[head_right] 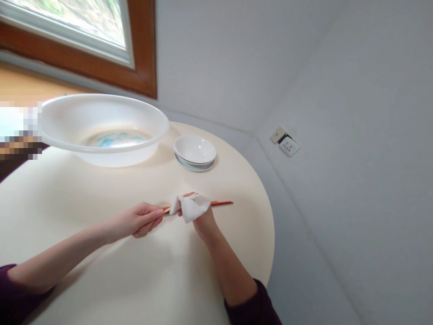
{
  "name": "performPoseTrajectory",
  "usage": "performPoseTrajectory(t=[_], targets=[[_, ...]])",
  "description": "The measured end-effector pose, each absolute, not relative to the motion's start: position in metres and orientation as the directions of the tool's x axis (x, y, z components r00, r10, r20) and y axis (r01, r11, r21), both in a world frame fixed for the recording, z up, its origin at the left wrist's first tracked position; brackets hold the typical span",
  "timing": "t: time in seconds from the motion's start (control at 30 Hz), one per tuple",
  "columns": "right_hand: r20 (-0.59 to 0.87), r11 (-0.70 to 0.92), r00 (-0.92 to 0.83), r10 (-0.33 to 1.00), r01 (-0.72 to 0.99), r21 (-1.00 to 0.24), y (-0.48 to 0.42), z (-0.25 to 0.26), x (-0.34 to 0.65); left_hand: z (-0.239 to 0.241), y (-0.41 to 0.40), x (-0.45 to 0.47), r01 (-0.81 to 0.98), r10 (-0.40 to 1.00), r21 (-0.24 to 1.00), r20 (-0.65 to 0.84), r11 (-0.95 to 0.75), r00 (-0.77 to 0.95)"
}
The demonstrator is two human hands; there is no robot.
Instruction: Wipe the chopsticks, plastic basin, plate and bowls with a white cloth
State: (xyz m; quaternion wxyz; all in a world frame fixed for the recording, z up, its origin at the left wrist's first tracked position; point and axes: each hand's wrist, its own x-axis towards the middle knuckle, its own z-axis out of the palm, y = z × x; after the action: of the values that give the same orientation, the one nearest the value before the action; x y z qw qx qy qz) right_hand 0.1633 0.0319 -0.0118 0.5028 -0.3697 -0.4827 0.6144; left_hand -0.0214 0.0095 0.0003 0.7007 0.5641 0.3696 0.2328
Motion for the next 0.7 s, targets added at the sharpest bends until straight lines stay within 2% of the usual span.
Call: performPoseTrajectory(t=[0.2, 0.3, 0.4, 0.57, 0.7], targets=[[0.011, 0.033, 0.057, 0.998, -0.405, -0.914, 0.048, 0.002, 0.178, 0.000, 0.011, -0.023, 0.136, 0.775, 0.962, -0.272, 0.237, 0.570], [0.058, 0.094, 0.101, 0.993, -0.395, -0.914, 0.052, 0.004, 0.188, 0.002, 0.011, -0.023, 0.113, 0.790, 0.966, -0.254, 0.232, 0.558], [0.083, 0.086, 0.020, 0.996, -0.256, -0.963, 0.050, 0.002, 0.192, 0.005, 0.010, -0.022, 0.070, 0.787, 0.971, -0.227, 0.228, 0.573], [0.125, 0.128, -0.254, 0.959, -0.005, -0.992, 0.034, -0.003, 0.180, 0.002, 0.010, -0.020, 0.092, 0.769, 0.975, -0.217, 0.203, 0.601], [0.122, 0.125, -0.321, 0.939, -0.013, -0.992, 0.030, -0.011, 0.176, -0.001, 0.010, -0.020, 0.108, 0.748, 0.973, -0.227, 0.206, 0.624]])
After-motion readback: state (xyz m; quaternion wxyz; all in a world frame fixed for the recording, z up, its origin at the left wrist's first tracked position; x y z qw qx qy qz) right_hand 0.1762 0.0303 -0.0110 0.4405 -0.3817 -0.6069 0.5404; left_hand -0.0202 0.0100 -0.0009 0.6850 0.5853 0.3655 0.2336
